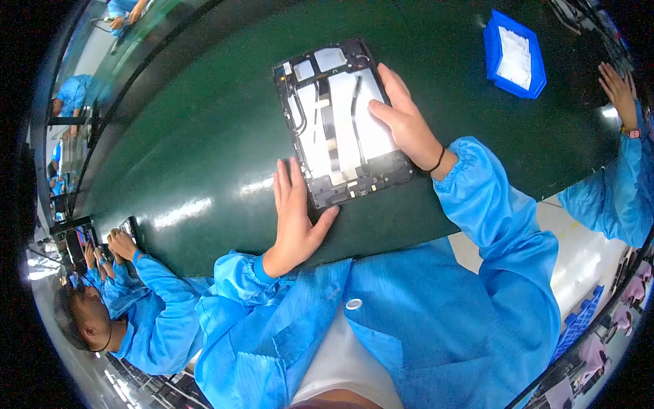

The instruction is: The person assembles electronic tablets by attaching adhesive strips and ribbon cables onto the components by hand, pressing them flat, and placing the tablets onto the conveyor belt.

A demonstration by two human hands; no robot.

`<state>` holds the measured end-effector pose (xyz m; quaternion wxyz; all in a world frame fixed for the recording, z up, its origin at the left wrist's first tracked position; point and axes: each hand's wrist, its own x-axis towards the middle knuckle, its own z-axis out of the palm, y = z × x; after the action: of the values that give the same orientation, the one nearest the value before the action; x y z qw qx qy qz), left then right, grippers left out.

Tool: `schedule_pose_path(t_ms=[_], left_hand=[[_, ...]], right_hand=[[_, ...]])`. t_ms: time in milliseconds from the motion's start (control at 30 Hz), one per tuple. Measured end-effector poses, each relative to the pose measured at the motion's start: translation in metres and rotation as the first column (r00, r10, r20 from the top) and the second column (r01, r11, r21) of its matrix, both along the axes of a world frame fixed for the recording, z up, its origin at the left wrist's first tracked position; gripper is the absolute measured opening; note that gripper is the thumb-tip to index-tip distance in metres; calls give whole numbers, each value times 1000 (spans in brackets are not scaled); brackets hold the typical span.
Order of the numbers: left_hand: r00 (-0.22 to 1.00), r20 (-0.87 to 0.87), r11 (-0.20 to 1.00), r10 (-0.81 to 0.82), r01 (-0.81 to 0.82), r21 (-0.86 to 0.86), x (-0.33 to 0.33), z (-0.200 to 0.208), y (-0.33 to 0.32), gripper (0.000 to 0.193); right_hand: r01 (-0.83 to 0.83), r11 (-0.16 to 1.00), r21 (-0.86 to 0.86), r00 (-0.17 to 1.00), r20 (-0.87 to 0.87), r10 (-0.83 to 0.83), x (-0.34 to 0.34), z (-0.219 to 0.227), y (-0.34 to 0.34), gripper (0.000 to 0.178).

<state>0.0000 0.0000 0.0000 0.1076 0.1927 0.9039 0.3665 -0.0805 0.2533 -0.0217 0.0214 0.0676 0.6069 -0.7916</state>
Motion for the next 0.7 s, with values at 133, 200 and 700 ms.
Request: schedule_pose_path(t_ms=[133, 200, 700], left_hand=[[969, -246, 998, 36, -24, 51, -47, 7, 16, 82], [932, -363, 999, 8, -19, -27, -74, 8, 21, 68], [337, -899, 953, -280, 213, -217, -75, -8, 10, 22]], right_hand=[[335, 745, 577, 852, -524, 22, -13, 19, 23, 54], [563, 549, 618, 686, -720, 105, -6, 44, 20, 37], [67, 455, 888, 709, -363, 605, 15, 42, -9, 10]])
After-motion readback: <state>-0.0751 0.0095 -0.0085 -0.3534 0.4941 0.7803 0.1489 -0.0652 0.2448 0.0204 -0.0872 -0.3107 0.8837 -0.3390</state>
